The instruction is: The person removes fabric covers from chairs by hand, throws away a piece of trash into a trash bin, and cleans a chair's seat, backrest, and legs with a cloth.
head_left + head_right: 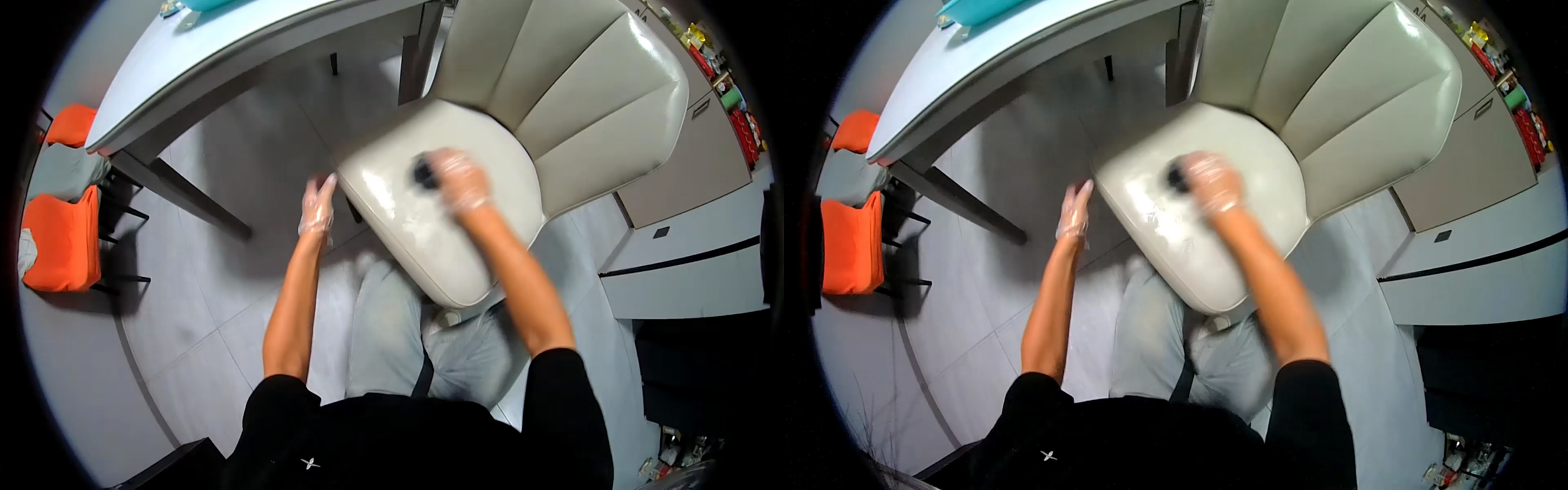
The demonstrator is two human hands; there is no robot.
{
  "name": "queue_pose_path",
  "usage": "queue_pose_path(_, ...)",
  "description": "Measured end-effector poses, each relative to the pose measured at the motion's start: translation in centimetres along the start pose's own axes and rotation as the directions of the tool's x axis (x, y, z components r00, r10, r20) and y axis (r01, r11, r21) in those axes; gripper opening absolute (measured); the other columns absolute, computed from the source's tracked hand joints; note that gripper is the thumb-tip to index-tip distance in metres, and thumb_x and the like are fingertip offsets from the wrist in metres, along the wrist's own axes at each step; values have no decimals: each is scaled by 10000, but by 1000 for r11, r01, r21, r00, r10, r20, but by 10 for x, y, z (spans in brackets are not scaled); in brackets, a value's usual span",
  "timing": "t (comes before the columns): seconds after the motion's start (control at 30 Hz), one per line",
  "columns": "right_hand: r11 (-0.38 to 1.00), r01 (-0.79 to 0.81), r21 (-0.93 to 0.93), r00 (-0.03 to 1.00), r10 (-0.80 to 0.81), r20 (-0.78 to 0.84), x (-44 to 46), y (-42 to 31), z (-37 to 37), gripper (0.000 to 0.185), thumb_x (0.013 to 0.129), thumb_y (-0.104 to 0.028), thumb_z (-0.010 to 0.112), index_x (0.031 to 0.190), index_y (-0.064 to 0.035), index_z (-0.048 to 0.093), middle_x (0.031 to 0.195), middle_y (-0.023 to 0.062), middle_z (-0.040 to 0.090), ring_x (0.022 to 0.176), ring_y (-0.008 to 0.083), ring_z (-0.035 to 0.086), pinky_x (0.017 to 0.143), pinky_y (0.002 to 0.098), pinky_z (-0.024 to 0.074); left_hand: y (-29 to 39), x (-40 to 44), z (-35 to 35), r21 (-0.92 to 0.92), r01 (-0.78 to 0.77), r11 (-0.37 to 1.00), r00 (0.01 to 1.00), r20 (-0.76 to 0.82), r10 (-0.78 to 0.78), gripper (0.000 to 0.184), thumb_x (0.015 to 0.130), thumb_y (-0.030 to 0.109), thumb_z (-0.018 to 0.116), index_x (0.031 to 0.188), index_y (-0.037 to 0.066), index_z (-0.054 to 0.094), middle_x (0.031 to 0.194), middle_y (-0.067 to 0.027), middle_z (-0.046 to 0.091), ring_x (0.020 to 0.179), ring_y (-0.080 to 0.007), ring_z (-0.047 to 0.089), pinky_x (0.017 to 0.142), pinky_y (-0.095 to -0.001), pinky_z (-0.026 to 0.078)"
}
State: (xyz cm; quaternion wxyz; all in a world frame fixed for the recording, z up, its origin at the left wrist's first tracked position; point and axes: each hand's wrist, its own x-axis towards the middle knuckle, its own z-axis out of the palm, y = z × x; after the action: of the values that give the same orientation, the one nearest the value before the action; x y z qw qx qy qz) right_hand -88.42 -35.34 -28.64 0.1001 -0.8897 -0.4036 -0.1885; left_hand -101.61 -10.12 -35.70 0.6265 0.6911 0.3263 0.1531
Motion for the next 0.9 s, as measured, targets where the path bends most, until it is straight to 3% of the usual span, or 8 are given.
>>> queue_pose_path(0.07, 902, -424, 84, 902, 413, 125, -13, 98, 21, 333, 871, -161, 625, 1200, -109, 607, 1152, 129, 650, 1078, 326, 615, 902, 442, 525, 11, 22, 8, 63, -125, 990, 988, 104, 118, 784, 896, 521, 614, 1480, 56, 374, 1474, -212, 455, 1362, -339, 435, 1113, -449, 338)
queue_pose_path(0.13, 846, -487, -216, 850, 516, 103, 1, 123, -3, 407, 853, -213, 681, 1235, -96, 602, 1178, 147, 645, 1070, 370, 622, 958, 446, 502, 9, 48, 19, 131, -175, 976, 975, 163, 153, 885, 868, 572, 635, 1545, 132, 273, 1512, -182, 418, 1373, -311, 426, 1137, -485, 295)
queue_pose_path(0.27, 643, -763, -66, 636, 765, 102, 18, 84, 11, 441, 908, -343, 631, 1238, -52, 596, 1246, 186, 605, 1131, 354, 612, 975, 442, 500, 38, 45, 30, 112, 158, 981, 966, 189, -177, 1089, 781, 553, 751, 1574, 142, 129, 1541, -176, 371, 1404, -328, 379, 1111, -485, 339)
queue_pose_path(0.4, 917, -396, -47, 918, 395, -34, 2, -35, 10, 465, 827, -393, 645, 1199, -114, 629, 1252, 136, 588, 1047, 329, 625, 894, 454, 520, 17, 56, 43, -11, 272, 962, 951, 154, -267, 1110, 746, 531, 800, 1577, 231, 129, 1531, -141, 392, 1392, -312, 394, 1064, -537, 381)
queue_pose_path(0.5, 932, -274, 237, 958, 287, -25, -25, -66, 22, 235, 786, -243, 676, 995, -136, 690, 1065, 104, 589, 666, 316, 667, 614, 443, 564, 31, 41, 42, -91, 303, 949, 945, 158, -286, 1117, 735, 530, 813, 1574, 255, 129, 1481, -122, 450, 1313, -301, 462, 1002, -520, 427)
queue_pose_path(0.6, 947, -151, 283, 971, 196, -139, -34, -82, 2, 242, 761, -219, 707, 993, -170, 661, 1003, 53, 600, 719, 257, 666, 613, 406, 560, 29, 38, 46, -138, 231, 963, 965, 158, -209, 1168, 716, 564, 819, 1582, 245, 103, 1421, -110, 515, 1219, -301, 536, 939, -521, 461)
queue_pose_path(0.77, 996, -89, 14, 993, 90, -70, 4, -13, -4, 468, 805, -321, 716, 1258, -239, 631, 1211, 81, 601, 1179, 311, 527, 1012, 491, 418, 22, 42, 42, -91, 262, 961, 946, 220, -238, 1174, 702, 637, 783, 1588, 257, 113, 1530, -129, 411, 1353, -348, 429, 1039, -675, 304)
queue_pose_path(0.9, 936, -194, 295, 977, 158, 140, 19, 34, 13, 451, 899, -407, 647, 1315, -244, 587, 1260, 105, 582, 1114, 325, 591, 953, 428, 497, 30, 36, 48, -152, 292, 944, 956, 52, -287, 1006, 727, 442, 847, 1523, 178, 293, 1418, -125, 520, 1259, -293, 526, 1005, -438, 446)
